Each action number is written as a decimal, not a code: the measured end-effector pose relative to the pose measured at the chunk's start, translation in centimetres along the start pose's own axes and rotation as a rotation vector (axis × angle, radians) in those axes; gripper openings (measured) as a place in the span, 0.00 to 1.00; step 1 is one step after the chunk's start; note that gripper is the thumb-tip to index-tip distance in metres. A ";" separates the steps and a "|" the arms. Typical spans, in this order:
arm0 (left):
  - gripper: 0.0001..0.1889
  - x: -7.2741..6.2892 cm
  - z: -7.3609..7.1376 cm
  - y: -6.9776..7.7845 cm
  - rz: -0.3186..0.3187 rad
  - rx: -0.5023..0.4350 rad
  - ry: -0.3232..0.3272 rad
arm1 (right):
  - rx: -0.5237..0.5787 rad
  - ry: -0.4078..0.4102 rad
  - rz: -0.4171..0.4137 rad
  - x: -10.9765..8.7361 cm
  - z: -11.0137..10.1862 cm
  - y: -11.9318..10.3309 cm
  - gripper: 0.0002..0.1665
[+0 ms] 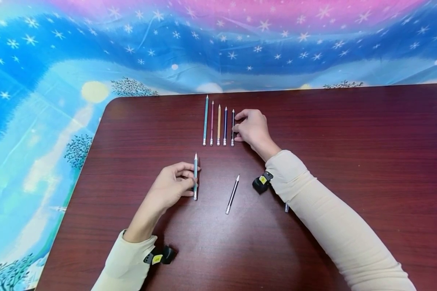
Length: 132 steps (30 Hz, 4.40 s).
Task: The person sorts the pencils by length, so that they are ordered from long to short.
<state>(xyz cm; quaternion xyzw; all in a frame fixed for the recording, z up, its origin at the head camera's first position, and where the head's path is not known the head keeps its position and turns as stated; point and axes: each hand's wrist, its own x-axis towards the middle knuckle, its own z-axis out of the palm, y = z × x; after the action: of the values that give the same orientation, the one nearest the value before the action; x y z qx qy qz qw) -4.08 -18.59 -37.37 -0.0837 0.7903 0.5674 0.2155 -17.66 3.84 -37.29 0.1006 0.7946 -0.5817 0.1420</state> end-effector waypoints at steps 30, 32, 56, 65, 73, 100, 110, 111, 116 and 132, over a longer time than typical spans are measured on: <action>0.18 -0.1 0.0 0.2 -0.004 0.008 0.003 | -0.017 -0.008 -0.002 0.0 -0.1 -0.1 0.18; 0.18 -0.1 0.0 0.2 -0.003 0.007 0.003 | -0.016 -0.008 0.000 -0.1 -0.1 -0.1 0.17; 0.18 0.0 -0.1 0.2 -0.003 0.000 0.002 | -0.023 0.004 -0.007 0.1 0.0 0.0 0.17; 0.19 0.0 -0.1 0.0 0.009 -0.002 0.004 | 0.000 -0.004 0.000 0.1 0.1 0.0 0.18; 0.18 0.0 0.0 0.0 0.007 -0.001 0.002 | -0.013 0.001 0.001 0.1 0.0 0.0 0.18; 0.19 0.1 -0.1 0.0 -0.002 -0.022 -0.001 | -0.005 -0.015 0.005 0.1 -0.1 -0.1 0.18; 0.16 0.1 -0.2 0.5 0.008 -0.032 0.032 | 0.006 -0.044 0.019 0.2 -0.1 0.0 0.19; 0.16 0.2 -0.2 0.6 0.013 -0.033 0.037 | 0.011 -0.049 0.019 0.2 -0.2 -0.1 0.20; 0.16 1.2 0.2 1.5 0.038 -0.034 0.031 | 0.042 -0.067 0.040 0.1 -0.6 0.0 0.20; 0.14 4.1 2.1 5.4 0.052 -0.023 -0.007 | 0.008 -0.099 0.055 -1.1 -2.5 -0.1 0.20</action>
<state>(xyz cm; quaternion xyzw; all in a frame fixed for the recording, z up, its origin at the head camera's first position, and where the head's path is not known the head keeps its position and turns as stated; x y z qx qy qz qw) -9.24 -14.37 -35.09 -0.0638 0.7849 0.5821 0.2025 -16.88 6.24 -36.12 0.0938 0.7812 -0.5850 0.1967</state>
